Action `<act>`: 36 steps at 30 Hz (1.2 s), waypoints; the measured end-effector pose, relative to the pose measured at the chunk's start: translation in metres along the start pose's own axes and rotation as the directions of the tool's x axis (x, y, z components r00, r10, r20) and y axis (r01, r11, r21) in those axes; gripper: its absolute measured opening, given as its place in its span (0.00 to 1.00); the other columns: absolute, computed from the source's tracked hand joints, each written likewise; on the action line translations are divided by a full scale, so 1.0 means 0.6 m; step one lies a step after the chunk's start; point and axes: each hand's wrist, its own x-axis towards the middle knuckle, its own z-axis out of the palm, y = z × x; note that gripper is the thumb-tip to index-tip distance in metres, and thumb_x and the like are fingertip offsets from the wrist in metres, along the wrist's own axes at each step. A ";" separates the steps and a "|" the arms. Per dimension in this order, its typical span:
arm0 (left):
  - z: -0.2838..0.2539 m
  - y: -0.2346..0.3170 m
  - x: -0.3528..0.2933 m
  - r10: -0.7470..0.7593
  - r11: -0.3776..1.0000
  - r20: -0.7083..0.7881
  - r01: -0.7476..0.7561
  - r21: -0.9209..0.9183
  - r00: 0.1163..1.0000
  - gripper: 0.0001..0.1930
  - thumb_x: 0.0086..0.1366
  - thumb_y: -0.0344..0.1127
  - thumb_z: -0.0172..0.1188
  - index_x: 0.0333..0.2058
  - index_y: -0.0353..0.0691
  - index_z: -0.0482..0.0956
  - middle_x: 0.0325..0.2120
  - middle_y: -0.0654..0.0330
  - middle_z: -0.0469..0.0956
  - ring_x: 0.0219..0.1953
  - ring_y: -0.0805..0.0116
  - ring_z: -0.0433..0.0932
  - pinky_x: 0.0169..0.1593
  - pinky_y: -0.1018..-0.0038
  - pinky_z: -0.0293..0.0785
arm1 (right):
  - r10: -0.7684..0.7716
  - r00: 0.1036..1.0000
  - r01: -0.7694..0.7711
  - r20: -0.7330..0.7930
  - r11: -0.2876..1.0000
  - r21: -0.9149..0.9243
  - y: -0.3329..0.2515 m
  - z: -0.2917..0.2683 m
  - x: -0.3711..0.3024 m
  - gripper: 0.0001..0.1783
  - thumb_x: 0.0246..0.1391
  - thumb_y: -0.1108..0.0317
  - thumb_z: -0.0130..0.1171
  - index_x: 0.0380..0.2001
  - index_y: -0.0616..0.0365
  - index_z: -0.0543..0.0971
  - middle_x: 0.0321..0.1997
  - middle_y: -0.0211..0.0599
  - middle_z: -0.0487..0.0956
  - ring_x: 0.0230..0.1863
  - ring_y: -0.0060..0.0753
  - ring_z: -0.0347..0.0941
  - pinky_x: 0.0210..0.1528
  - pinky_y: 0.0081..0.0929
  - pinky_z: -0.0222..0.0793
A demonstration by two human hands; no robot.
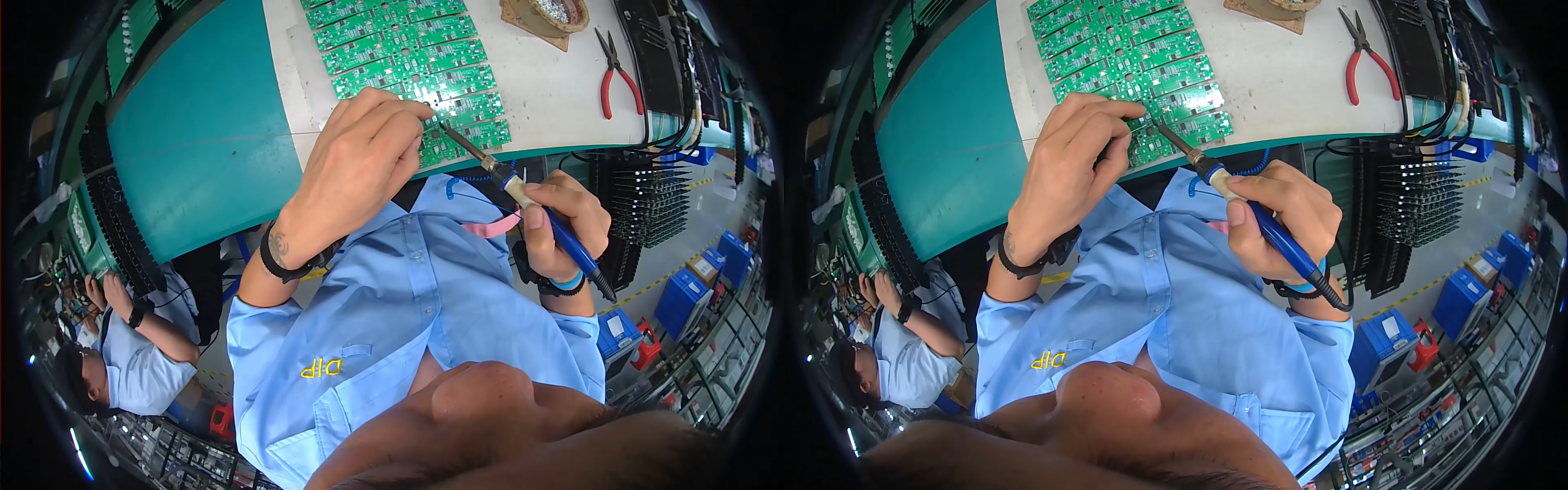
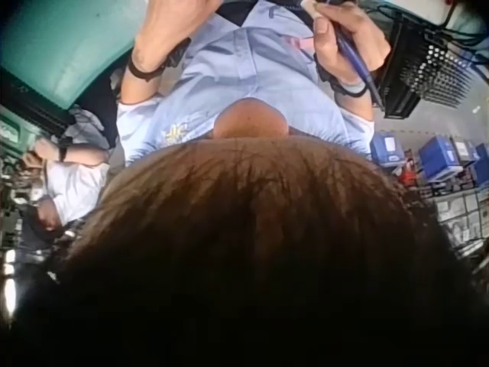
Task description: Soldering electronic components onto a printed circuit board.
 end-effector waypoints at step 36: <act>0.008 0.002 0.001 0.005 0.998 0.017 -0.006 0.055 1.000 0.08 0.55 0.23 0.65 0.33 0.35 0.77 0.43 0.59 0.81 0.45 0.59 0.77 0.48 0.64 0.73 | -0.083 0.996 0.083 0.036 0.996 -0.013 -0.005 0.011 0.001 0.09 0.58 0.73 0.62 0.36 0.70 0.78 0.20 0.42 0.77 0.18 0.31 0.72 0.22 0.26 0.66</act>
